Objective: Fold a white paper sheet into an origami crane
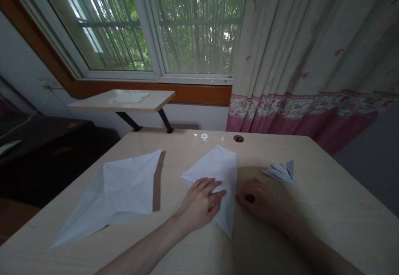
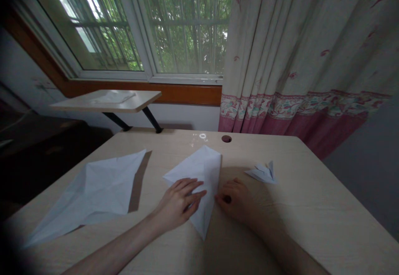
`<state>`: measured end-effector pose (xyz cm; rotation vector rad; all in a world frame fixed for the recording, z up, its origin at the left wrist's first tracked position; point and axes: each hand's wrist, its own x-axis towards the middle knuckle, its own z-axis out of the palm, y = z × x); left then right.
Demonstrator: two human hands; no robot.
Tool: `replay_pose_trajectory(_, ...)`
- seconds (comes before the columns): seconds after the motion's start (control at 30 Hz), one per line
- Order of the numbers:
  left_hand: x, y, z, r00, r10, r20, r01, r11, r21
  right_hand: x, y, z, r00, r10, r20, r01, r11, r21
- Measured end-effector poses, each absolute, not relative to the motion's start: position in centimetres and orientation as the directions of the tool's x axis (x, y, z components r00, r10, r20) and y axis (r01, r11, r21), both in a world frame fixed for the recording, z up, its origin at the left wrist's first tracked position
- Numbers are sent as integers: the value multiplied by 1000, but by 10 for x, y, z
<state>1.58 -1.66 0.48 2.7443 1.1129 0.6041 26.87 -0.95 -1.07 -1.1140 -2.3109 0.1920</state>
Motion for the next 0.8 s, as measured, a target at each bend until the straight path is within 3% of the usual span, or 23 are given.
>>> replay_pose_trajectory(0.43, 14, -15, 2, 580, 692, 430, 645, -713, 277, 269, -12, -13, -516, 678, 524, 654, 707, -271)
replay_pose_trajectory(0.63, 15, -17, 7, 576, 658, 485, 599, -743, 298, 266, -18, 4, -549, 689, 473, 625, 714, -316)
replay_pose_trajectory(0.8, 17, -18, 12, 627, 606, 490, 531, -792, 302, 266, -20, 13, -547, 652, 525, 570, 750, -336)
